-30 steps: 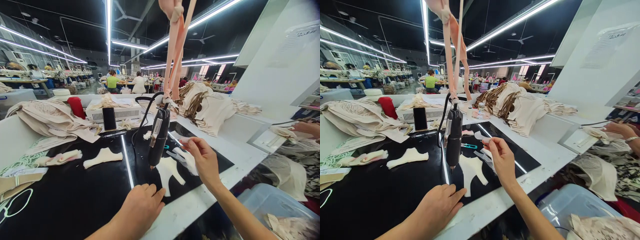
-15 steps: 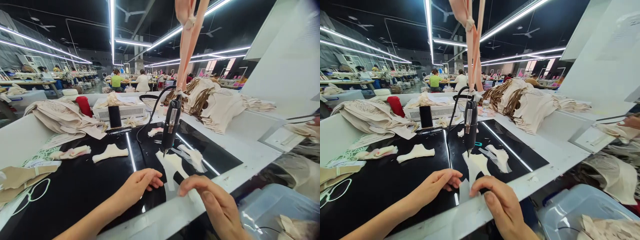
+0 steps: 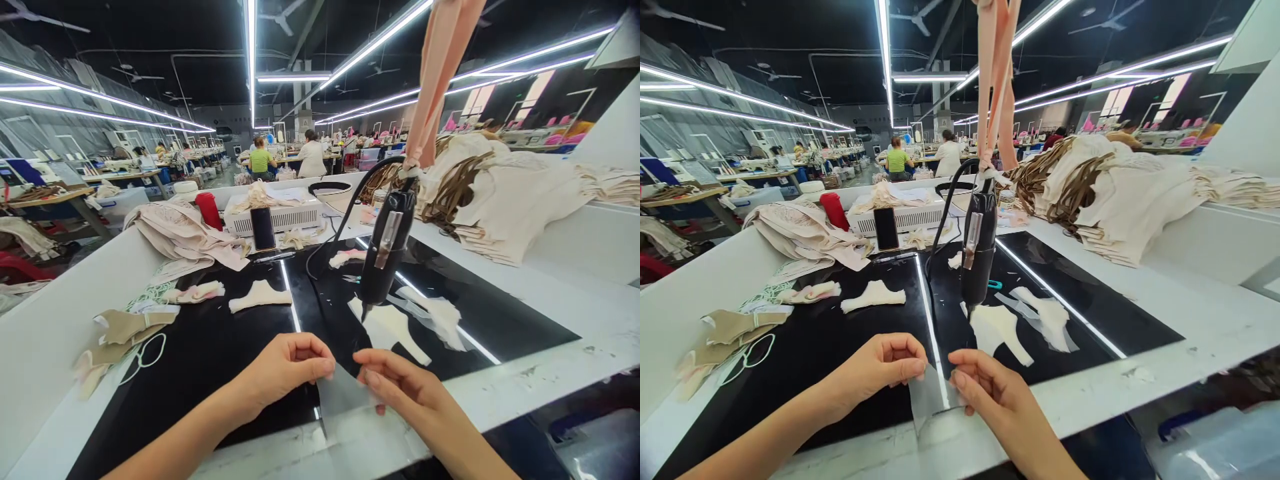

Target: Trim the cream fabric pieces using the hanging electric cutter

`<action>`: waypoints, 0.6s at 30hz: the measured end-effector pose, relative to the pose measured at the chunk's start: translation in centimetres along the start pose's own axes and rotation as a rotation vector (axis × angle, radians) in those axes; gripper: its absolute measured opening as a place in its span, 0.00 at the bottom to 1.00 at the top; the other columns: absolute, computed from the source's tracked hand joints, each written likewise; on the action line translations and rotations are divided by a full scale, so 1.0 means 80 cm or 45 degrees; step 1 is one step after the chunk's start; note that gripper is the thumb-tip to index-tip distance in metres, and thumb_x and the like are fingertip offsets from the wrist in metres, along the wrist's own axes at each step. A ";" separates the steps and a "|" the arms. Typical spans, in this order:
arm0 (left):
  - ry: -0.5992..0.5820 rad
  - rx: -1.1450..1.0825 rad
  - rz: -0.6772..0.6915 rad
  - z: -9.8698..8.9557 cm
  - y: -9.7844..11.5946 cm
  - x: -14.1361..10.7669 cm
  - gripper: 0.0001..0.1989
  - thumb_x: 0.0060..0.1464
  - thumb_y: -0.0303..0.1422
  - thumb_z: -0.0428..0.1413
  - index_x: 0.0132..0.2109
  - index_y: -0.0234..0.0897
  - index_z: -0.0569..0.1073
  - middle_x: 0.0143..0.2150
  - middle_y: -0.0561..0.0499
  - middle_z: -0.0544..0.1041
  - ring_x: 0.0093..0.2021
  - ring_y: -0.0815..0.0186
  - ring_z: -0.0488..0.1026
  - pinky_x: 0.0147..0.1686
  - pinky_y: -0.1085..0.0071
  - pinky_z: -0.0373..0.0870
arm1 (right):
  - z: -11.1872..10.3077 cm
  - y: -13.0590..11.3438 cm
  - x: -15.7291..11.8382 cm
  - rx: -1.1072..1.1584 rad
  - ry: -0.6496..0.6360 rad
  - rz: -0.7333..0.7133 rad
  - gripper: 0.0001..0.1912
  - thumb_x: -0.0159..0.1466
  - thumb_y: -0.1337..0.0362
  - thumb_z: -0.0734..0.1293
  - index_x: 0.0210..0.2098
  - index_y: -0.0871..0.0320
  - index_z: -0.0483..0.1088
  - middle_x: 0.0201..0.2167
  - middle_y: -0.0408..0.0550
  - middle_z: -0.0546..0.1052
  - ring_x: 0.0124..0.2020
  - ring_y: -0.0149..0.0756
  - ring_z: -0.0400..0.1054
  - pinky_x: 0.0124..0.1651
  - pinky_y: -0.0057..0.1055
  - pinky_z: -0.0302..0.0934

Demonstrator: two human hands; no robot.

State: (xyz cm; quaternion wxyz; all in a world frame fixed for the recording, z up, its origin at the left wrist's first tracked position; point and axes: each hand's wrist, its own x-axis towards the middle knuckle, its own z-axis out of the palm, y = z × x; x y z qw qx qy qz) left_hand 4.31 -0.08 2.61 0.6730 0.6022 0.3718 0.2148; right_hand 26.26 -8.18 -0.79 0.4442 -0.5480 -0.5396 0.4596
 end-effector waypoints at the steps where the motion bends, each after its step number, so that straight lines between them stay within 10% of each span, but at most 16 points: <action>1: 0.010 0.022 -0.010 -0.003 0.002 -0.002 0.12 0.53 0.40 0.66 0.36 0.35 0.77 0.31 0.53 0.77 0.31 0.70 0.66 0.35 0.72 0.62 | 0.001 0.000 0.001 -0.006 -0.018 0.033 0.22 0.64 0.43 0.68 0.46 0.54 0.79 0.32 0.47 0.80 0.30 0.38 0.75 0.33 0.32 0.73; 18: 0.131 0.151 -0.105 -0.027 -0.004 -0.011 0.15 0.55 0.44 0.62 0.35 0.36 0.72 0.21 0.58 0.67 0.20 0.75 0.56 0.20 0.77 0.47 | 0.024 -0.007 -0.004 0.120 -0.113 0.146 0.13 0.59 0.52 0.73 0.30 0.55 0.76 0.20 0.38 0.66 0.23 0.31 0.61 0.30 0.27 0.61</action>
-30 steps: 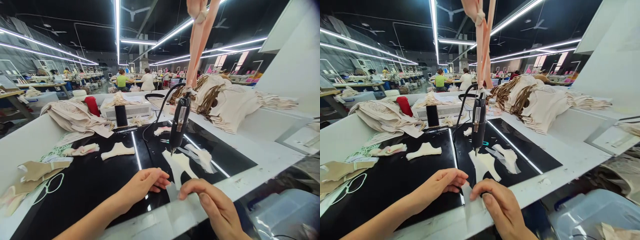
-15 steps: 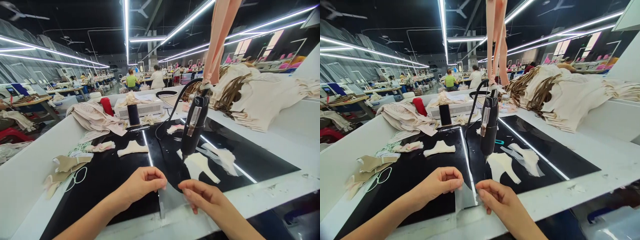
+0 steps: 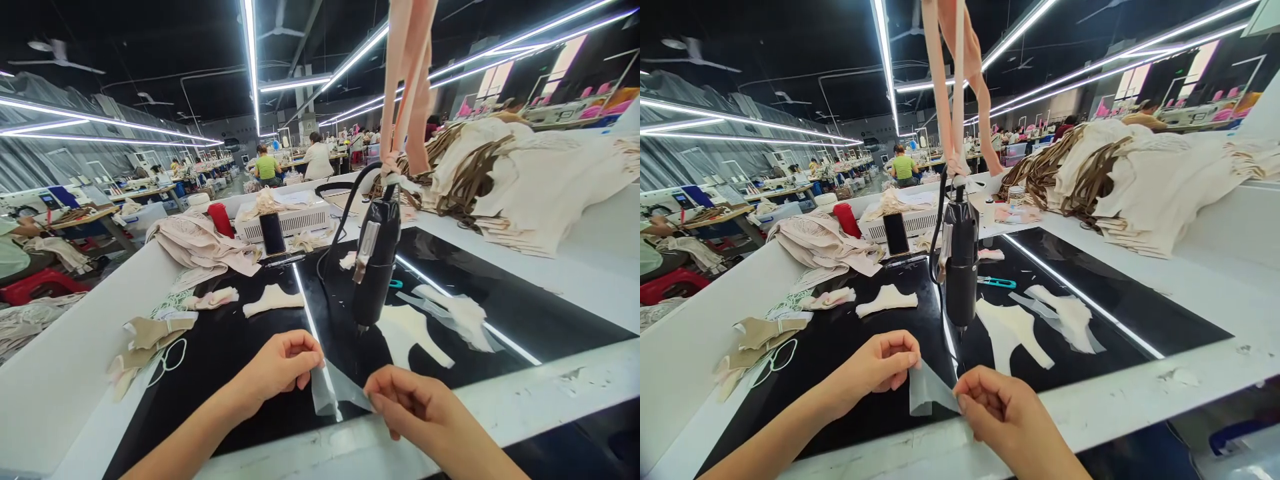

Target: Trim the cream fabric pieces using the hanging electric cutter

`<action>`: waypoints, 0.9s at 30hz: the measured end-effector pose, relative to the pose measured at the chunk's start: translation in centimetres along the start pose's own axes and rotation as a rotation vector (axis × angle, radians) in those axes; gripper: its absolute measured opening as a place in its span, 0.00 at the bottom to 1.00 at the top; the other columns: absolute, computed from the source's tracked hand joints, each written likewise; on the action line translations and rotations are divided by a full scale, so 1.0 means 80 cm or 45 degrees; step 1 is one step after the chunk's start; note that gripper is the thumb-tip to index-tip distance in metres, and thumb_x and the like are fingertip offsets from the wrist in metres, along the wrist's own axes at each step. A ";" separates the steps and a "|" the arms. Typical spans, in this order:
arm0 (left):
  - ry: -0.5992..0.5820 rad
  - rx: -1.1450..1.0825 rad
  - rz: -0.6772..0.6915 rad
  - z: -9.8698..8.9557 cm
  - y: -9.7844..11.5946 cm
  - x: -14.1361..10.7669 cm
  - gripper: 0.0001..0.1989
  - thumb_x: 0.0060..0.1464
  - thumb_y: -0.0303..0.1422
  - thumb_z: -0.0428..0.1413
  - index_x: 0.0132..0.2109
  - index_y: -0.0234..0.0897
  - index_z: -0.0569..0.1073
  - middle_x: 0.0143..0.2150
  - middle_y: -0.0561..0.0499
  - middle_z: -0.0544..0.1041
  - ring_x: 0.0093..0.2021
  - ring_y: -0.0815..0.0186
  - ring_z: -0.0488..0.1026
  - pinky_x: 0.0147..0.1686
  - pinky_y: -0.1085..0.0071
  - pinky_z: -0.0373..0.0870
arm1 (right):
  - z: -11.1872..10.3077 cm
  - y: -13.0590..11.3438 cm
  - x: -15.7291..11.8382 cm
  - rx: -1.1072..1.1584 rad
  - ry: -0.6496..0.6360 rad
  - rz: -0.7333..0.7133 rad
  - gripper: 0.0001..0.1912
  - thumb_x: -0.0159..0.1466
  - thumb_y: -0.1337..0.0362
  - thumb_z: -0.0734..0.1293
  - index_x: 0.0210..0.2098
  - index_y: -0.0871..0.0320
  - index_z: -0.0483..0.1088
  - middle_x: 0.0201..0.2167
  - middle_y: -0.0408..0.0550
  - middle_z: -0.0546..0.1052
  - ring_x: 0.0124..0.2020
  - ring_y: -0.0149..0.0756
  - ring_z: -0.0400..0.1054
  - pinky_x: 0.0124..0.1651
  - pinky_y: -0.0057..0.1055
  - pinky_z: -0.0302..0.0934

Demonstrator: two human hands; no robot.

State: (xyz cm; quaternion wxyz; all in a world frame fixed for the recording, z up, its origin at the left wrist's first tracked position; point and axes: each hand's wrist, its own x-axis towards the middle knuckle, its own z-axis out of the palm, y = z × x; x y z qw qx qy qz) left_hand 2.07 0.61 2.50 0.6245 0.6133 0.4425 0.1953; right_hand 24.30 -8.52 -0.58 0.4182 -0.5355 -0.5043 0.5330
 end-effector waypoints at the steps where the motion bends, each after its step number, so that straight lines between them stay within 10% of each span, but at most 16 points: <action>1: -0.013 -0.028 0.025 0.001 -0.001 0.000 0.15 0.55 0.44 0.62 0.36 0.36 0.72 0.23 0.57 0.70 0.20 0.75 0.59 0.19 0.77 0.49 | 0.001 -0.002 -0.002 -0.012 -0.027 -0.007 0.13 0.60 0.51 0.72 0.30 0.54 0.76 0.20 0.38 0.66 0.23 0.31 0.61 0.29 0.27 0.60; 9: -0.314 -0.387 0.282 0.009 -0.001 -0.004 0.14 0.57 0.40 0.65 0.36 0.33 0.72 0.34 0.48 0.77 0.31 0.68 0.74 0.30 0.74 0.70 | 0.004 -0.005 -0.002 -0.115 -0.094 -0.198 0.18 0.69 0.45 0.63 0.47 0.49 0.74 0.46 0.48 0.77 0.46 0.42 0.72 0.48 0.34 0.67; 14: -0.364 -0.384 0.299 0.006 -0.006 -0.002 0.14 0.57 0.41 0.63 0.37 0.33 0.73 0.33 0.48 0.76 0.30 0.68 0.74 0.32 0.73 0.69 | 0.015 0.002 0.009 -0.237 -0.207 -0.200 0.15 0.72 0.48 0.60 0.47 0.48 0.71 0.45 0.46 0.76 0.46 0.41 0.70 0.39 0.31 0.65; 19: -0.111 0.006 0.373 -0.004 -0.011 0.003 0.18 0.67 0.45 0.51 0.35 0.36 0.71 0.30 0.51 0.74 0.31 0.68 0.70 0.34 0.72 0.67 | 0.021 0.005 0.025 -0.542 -0.094 -0.176 0.11 0.71 0.55 0.62 0.36 0.51 0.73 0.32 0.42 0.74 0.34 0.37 0.67 0.34 0.31 0.57; 27: 0.107 0.850 0.700 -0.021 -0.034 0.008 0.14 0.70 0.34 0.51 0.38 0.36 0.78 0.36 0.51 0.77 0.39 0.64 0.70 0.43 0.68 0.64 | 0.018 0.019 0.050 -0.904 -0.009 -0.427 0.11 0.74 0.62 0.60 0.41 0.51 0.74 0.37 0.44 0.77 0.39 0.40 0.71 0.42 0.37 0.63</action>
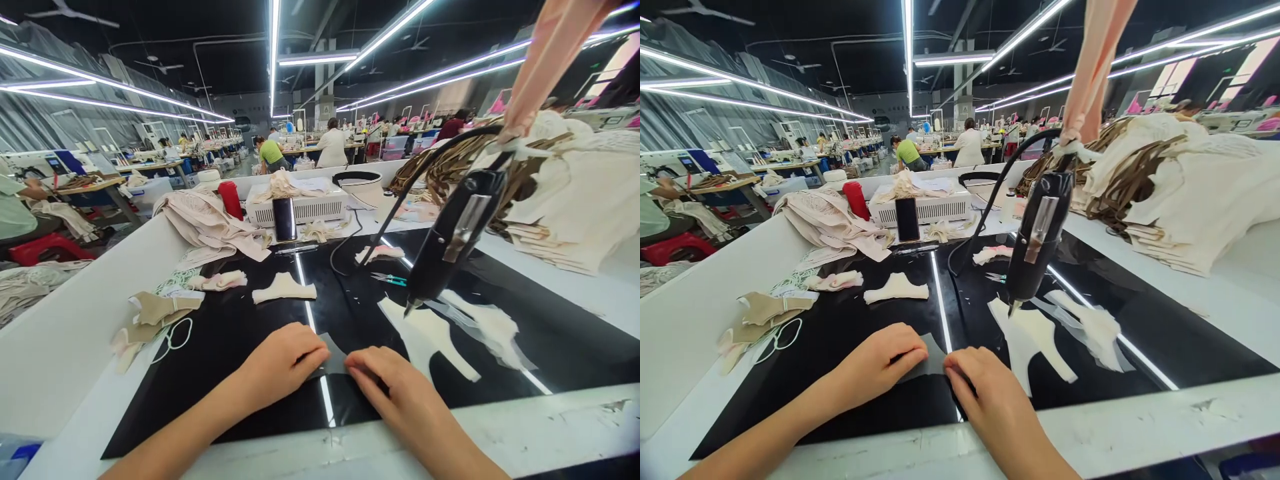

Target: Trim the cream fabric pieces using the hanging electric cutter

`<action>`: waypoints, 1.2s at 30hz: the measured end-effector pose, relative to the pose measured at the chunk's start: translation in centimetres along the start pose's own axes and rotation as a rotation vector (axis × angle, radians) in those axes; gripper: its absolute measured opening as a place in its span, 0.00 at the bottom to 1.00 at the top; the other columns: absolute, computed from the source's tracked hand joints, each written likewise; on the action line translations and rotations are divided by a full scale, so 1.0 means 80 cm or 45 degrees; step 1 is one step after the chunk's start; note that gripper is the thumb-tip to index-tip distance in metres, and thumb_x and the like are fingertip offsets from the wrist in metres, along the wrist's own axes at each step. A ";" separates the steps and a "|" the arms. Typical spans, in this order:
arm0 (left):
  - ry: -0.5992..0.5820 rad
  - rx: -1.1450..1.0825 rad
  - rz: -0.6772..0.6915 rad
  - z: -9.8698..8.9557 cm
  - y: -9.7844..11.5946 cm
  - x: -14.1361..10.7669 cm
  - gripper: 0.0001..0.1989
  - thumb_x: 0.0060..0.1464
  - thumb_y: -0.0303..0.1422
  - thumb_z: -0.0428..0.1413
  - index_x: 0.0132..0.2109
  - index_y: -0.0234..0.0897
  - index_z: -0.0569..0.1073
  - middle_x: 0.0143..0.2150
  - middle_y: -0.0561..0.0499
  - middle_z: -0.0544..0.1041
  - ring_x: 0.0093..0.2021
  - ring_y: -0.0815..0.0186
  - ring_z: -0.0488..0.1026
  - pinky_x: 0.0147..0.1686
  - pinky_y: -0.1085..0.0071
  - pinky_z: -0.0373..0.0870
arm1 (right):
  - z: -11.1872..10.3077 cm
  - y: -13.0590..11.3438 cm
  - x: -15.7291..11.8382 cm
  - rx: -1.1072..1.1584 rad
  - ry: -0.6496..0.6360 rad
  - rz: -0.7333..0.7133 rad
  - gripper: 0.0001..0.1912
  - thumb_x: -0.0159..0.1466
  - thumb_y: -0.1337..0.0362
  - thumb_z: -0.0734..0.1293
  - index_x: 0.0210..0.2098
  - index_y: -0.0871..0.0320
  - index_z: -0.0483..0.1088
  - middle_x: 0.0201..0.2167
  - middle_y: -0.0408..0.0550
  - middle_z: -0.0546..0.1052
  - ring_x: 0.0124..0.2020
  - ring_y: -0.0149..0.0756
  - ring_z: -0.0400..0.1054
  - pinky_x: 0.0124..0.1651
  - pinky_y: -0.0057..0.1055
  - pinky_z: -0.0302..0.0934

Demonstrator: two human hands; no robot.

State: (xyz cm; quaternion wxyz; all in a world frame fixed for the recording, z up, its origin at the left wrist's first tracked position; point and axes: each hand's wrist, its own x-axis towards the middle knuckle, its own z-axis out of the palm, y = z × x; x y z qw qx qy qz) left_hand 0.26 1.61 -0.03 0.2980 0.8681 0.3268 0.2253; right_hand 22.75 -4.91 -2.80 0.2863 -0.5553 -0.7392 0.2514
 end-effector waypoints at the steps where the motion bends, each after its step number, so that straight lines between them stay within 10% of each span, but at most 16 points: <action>1: -0.003 0.114 0.069 0.002 -0.004 -0.001 0.14 0.71 0.33 0.51 0.39 0.36 0.78 0.36 0.50 0.77 0.40 0.63 0.71 0.44 0.67 0.65 | 0.001 0.002 0.002 -0.049 0.007 -0.025 0.11 0.74 0.63 0.60 0.41 0.51 0.74 0.37 0.44 0.77 0.39 0.41 0.71 0.43 0.38 0.64; 11: 0.129 0.427 0.358 0.008 -0.023 -0.007 0.11 0.72 0.31 0.50 0.43 0.39 0.77 0.42 0.52 0.77 0.45 0.63 0.74 0.50 0.66 0.70 | -0.013 0.002 -0.007 -0.357 0.173 -0.160 0.08 0.71 0.69 0.64 0.44 0.52 0.74 0.37 0.45 0.77 0.37 0.39 0.73 0.39 0.34 0.66; 22: 0.252 0.571 0.527 0.009 -0.033 -0.005 0.08 0.70 0.33 0.54 0.49 0.43 0.77 0.46 0.57 0.80 0.50 0.69 0.77 0.69 0.71 0.60 | -0.138 0.106 -0.036 -0.739 0.640 0.187 0.13 0.71 0.56 0.61 0.46 0.53 0.74 0.41 0.51 0.80 0.41 0.49 0.71 0.44 0.43 0.65; 36: 0.258 0.536 0.535 0.012 -0.034 -0.009 0.08 0.69 0.32 0.54 0.49 0.45 0.78 0.45 0.57 0.80 0.49 0.67 0.79 0.68 0.66 0.64 | -0.148 0.138 -0.013 -0.753 0.727 0.281 0.20 0.74 0.56 0.55 0.43 0.57 0.76 0.40 0.51 0.81 0.40 0.45 0.73 0.43 0.40 0.65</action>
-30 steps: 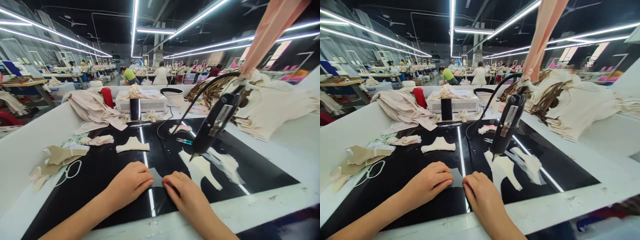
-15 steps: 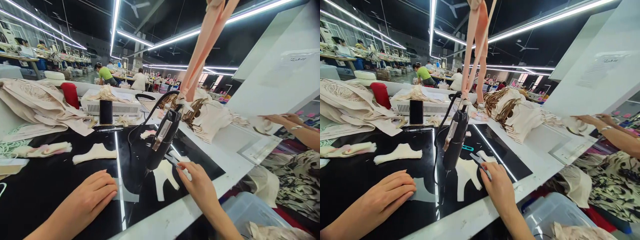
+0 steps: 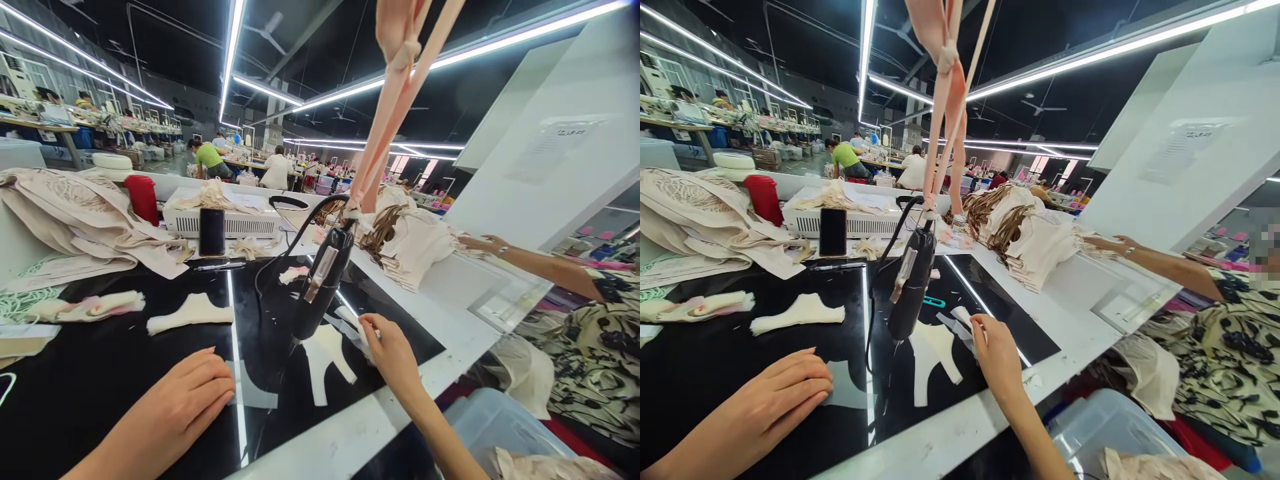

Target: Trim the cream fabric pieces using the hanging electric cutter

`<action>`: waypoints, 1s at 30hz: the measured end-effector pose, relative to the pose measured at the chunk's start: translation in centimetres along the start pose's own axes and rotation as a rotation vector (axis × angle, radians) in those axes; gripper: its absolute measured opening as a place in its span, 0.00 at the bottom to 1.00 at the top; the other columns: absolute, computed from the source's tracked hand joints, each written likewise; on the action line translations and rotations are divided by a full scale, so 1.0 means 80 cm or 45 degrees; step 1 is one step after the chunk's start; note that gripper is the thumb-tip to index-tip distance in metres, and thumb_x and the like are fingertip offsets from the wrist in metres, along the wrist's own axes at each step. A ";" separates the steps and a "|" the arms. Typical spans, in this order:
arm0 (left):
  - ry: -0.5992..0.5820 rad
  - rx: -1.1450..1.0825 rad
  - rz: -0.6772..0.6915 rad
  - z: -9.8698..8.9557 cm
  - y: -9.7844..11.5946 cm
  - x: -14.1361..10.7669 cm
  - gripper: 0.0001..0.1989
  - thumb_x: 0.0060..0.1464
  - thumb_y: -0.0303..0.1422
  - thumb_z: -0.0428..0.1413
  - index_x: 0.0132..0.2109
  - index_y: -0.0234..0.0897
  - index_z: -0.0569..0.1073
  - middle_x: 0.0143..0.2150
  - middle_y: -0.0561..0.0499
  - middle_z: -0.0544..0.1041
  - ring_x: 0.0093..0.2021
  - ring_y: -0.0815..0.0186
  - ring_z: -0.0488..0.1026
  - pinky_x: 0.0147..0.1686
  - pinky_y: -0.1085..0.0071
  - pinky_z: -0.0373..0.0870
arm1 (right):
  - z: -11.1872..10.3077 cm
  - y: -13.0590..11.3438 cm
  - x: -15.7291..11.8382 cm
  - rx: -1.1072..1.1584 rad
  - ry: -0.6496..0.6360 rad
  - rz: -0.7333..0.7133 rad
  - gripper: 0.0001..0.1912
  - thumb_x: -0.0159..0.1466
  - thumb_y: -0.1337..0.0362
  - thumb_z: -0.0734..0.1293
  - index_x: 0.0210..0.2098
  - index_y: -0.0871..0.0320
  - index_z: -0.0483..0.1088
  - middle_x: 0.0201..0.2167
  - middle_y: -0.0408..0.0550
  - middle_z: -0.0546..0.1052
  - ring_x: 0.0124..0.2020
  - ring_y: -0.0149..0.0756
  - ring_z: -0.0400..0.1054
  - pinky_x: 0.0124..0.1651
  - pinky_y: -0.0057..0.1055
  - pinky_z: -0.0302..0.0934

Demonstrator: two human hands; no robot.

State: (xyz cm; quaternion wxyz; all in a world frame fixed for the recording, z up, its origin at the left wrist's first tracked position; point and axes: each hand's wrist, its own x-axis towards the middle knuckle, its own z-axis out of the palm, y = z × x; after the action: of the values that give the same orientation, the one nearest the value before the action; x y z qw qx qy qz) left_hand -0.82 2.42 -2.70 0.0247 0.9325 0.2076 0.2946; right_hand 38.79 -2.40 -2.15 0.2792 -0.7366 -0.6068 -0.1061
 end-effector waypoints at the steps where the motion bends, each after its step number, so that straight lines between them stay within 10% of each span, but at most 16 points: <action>1: 0.006 -0.010 0.005 0.000 0.001 0.001 0.08 0.69 0.32 0.54 0.49 0.45 0.78 0.45 0.57 0.80 0.48 0.68 0.80 0.69 0.66 0.64 | -0.002 0.001 0.000 0.010 0.005 0.001 0.20 0.74 0.55 0.55 0.43 0.57 0.76 0.40 0.51 0.82 0.40 0.45 0.73 0.44 0.40 0.66; 14: -0.038 -0.057 0.049 -0.001 0.006 0.005 0.07 0.68 0.28 0.54 0.46 0.43 0.76 0.44 0.58 0.80 0.46 0.71 0.79 0.70 0.67 0.61 | -0.005 -0.008 -0.006 0.260 -0.006 0.057 0.15 0.68 0.57 0.61 0.35 0.55 0.77 0.41 0.52 0.81 0.43 0.47 0.71 0.50 0.46 0.64; 24: -0.062 -0.099 0.028 -0.001 0.009 0.008 0.08 0.69 0.28 0.53 0.45 0.43 0.76 0.43 0.56 0.80 0.45 0.69 0.79 0.69 0.64 0.63 | -0.033 -0.022 0.001 0.680 0.073 0.367 0.27 0.70 0.40 0.56 0.37 0.56 0.72 0.22 0.42 0.71 0.26 0.37 0.69 0.31 0.32 0.63; 30: 0.012 -0.200 -0.096 -0.004 0.027 0.009 0.09 0.70 0.28 0.51 0.49 0.43 0.75 0.45 0.54 0.80 0.48 0.66 0.78 0.63 0.63 0.70 | -0.062 -0.075 -0.024 0.851 -0.231 0.262 0.25 0.66 0.39 0.64 0.31 0.55 0.74 0.16 0.37 0.63 0.19 0.33 0.60 0.25 0.29 0.56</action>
State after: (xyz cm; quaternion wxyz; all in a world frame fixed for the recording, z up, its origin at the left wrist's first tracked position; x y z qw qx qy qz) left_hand 0.32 0.70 -1.69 0.1078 0.9178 0.2189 0.3134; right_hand 33.55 -6.04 2.66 0.4590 -0.6683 -0.5528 0.1926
